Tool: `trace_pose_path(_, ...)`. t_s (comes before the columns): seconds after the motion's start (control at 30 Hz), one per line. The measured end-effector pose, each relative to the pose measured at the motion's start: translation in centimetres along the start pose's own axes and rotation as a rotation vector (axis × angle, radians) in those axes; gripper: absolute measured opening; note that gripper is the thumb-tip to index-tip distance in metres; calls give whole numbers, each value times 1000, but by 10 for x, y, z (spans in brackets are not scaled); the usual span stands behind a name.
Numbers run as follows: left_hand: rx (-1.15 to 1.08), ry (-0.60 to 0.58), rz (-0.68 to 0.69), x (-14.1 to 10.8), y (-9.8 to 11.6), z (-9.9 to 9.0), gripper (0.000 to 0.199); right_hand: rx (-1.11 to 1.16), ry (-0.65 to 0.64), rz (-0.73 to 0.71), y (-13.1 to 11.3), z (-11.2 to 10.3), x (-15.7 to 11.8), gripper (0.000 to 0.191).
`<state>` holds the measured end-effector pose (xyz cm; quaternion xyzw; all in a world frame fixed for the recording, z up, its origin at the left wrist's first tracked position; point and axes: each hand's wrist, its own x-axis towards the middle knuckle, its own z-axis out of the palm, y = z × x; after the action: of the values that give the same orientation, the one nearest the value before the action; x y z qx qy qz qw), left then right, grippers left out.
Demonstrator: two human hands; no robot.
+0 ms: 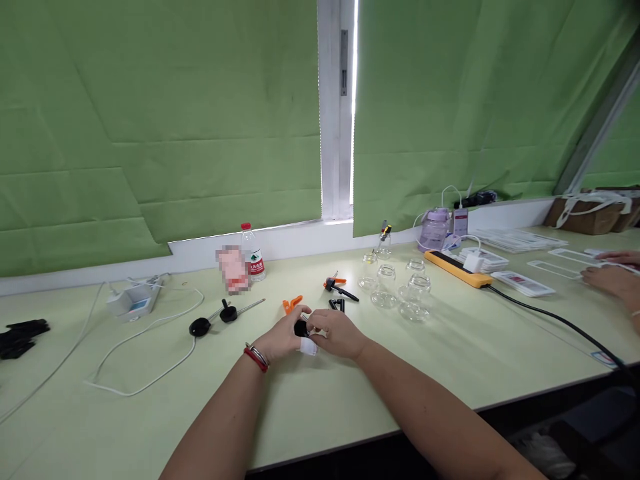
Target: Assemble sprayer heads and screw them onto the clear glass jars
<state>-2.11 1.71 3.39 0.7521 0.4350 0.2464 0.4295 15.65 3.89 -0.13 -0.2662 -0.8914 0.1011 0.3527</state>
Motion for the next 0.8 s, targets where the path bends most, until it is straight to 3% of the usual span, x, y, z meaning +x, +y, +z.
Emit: trace_pose_path(0.8, 27, 3, -6, 0, 1, 0, 61, 22, -4, 15, 1, 0, 0, 14)
